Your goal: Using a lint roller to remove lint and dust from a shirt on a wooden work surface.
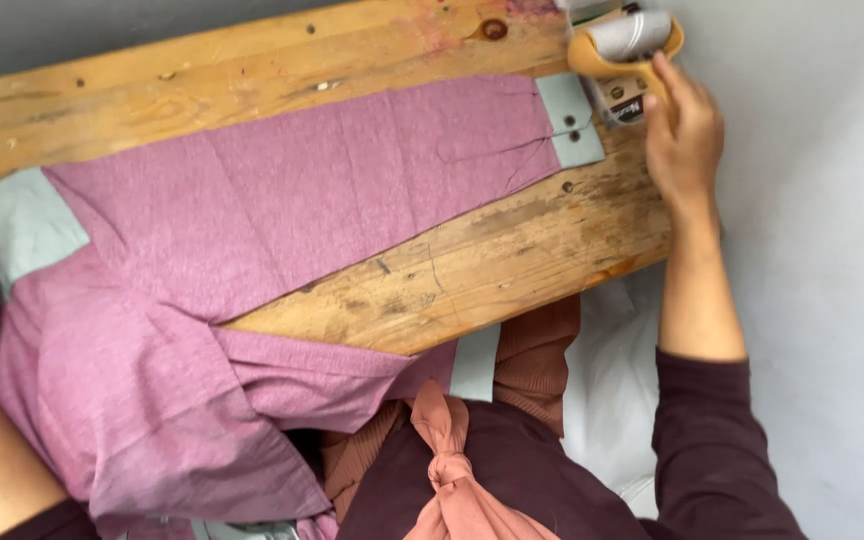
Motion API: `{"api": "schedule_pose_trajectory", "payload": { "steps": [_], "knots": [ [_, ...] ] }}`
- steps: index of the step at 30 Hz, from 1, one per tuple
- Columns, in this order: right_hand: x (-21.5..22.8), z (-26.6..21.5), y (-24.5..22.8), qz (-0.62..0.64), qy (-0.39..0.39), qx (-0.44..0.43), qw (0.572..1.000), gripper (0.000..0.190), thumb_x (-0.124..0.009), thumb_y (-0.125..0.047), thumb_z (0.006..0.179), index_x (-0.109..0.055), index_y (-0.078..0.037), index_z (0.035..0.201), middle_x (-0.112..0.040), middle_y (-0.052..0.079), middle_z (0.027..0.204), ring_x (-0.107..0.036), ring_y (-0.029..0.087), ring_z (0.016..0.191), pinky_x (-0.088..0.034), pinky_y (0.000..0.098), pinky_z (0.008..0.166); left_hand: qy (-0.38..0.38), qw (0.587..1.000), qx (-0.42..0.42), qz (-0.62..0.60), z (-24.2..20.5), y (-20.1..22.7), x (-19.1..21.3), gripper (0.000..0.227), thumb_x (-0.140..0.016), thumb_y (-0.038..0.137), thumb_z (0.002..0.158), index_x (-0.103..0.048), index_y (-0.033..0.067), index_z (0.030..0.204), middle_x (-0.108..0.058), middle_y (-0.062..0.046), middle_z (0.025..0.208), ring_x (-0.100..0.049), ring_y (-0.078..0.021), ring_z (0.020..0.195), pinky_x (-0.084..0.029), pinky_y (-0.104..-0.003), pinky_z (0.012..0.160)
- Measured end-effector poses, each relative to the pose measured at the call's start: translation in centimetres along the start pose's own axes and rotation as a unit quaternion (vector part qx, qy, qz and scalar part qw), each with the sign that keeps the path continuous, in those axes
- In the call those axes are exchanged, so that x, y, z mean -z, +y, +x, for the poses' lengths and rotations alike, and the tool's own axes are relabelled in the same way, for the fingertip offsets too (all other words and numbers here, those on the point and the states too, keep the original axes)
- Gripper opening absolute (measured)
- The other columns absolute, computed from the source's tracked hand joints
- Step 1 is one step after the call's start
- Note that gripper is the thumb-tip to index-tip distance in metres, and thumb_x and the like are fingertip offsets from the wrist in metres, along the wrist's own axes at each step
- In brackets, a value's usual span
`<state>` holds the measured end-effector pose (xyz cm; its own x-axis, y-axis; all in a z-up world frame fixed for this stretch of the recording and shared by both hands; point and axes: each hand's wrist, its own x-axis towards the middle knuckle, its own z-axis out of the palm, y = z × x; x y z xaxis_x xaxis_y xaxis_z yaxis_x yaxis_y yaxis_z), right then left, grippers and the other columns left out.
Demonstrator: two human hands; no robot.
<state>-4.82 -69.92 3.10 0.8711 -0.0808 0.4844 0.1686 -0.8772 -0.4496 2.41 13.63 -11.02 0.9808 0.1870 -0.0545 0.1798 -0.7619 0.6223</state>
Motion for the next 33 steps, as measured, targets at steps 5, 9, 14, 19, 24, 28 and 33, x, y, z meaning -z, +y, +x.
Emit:
{"api": "schedule_pose_trajectory", "payload": {
  "steps": [5, 9, 14, 19, 24, 28, 33],
  "knots": [
    [-2.7, 1.5, 1.6, -0.121, 0.026, -0.031, 0.992, 0.046, -0.051, -0.022, 0.103, -0.059, -0.013, 0.148, -0.068, 0.009, 0.139, -0.06, 0.041, 0.112, -0.041, 0.0547, 0.086, 0.032, 0.991, -0.122, -0.05, 1.4, -3.3, -0.1, 0.039, -0.052, 0.013, 0.121, -0.046, -0.0002, 0.157, -0.05, -0.024, 0.135, -0.047, -0.0381, 0.119, -0.036, -0.048, 0.103],
    [-2.0, 0.6, -1.6, -0.19, 0.057, 0.034, 0.979, 0.048, -0.063, -0.019, 0.105, -0.054, -0.009, 0.151, -0.058, 0.017, 0.124, -0.048, 0.039, 0.11, -0.041, 0.0557, 0.082, 0.04, 0.98, -0.19, -0.052, 0.5, -1.9, 0.6, 0.019, -0.048, 0.014, 0.127, -0.046, -0.0034, 0.133, -0.048, -0.02, 0.125, -0.048, -0.0356, 0.117, -0.037, -0.048, 0.106],
    [-2.1, 0.7, -10.7, -0.123, 0.095, 0.123, 0.98, 0.047, -0.06, -0.024, 0.106, -0.06, -0.003, 0.148, -0.051, 0.018, 0.132, -0.044, 0.038, 0.117, -0.041, 0.0533, 0.093, 0.036, 0.963, -0.264, -0.05, -10.3, 15.2, 4.5, 0.021, -0.047, 0.007, 0.124, -0.046, -0.0098, 0.137, -0.049, -0.025, 0.126, -0.048, -0.0371, 0.119, -0.036, -0.046, 0.108],
    [-7.1, -0.3, -23.4, 0.142, -0.139, 0.38, 0.903, 0.099, -0.063, -0.074, 0.096, -0.018, -0.019, 0.166, -0.022, 0.011, 0.171, -0.027, 0.031, 0.159, -0.026, 0.0586, 0.134, -0.203, 0.896, -0.395, 0.009, -19.5, 28.9, 1.3, 0.033, -0.056, 0.001, 0.063, -0.058, 0.013, 0.093, -0.059, -0.007, 0.09, -0.052, -0.0283, 0.079, -0.042, -0.041, 0.07],
    [-6.1, -3.0, -29.1, 0.396, -0.312, 0.394, 0.768, 0.03, -0.041, -0.03, 0.106, -0.046, -0.008, 0.125, -0.049, 0.011, 0.118, -0.044, 0.03, 0.106, -0.036, 0.0496, 0.095, -0.098, 0.809, -0.579, 0.006, -23.7, 36.8, 1.2, 0.015, -0.057, 0.019, 0.1, -0.06, 0.0074, 0.11, -0.061, -0.012, 0.104, -0.056, -0.0285, 0.081, -0.044, -0.042, 0.069],
    [-1.9, -7.3, -18.8, 0.346, -0.35, 0.278, 0.825, 0.025, -0.042, -0.017, 0.091, -0.063, -0.009, 0.101, -0.071, 0.006, 0.098, -0.068, 0.025, 0.086, -0.055, 0.0402, 0.081, -0.173, 0.874, -0.435, -0.133, -21.0, 33.6, 2.6, 0.068, -0.058, 0.052, 0.095, -0.047, 0.006, 0.143, -0.058, -0.017, 0.145, -0.059, -0.0334, 0.133, -0.044, -0.05, 0.114],
    [5.1, -18.0, -4.7, 0.357, -0.185, -0.107, 0.909, 0.061, -0.06, -0.007, 0.087, -0.046, 0.006, 0.145, -0.049, 0.019, 0.152, -0.046, 0.029, 0.145, -0.034, 0.0433, 0.128, -0.132, 0.952, -0.271, 0.062, -20.3, 25.9, -2.6, 0.079, -0.064, 0.049, 0.093, -0.036, 0.0112, 0.156, -0.041, -0.014, 0.159, -0.034, -0.0335, 0.147, -0.026, -0.056, 0.116]
  ]
}}
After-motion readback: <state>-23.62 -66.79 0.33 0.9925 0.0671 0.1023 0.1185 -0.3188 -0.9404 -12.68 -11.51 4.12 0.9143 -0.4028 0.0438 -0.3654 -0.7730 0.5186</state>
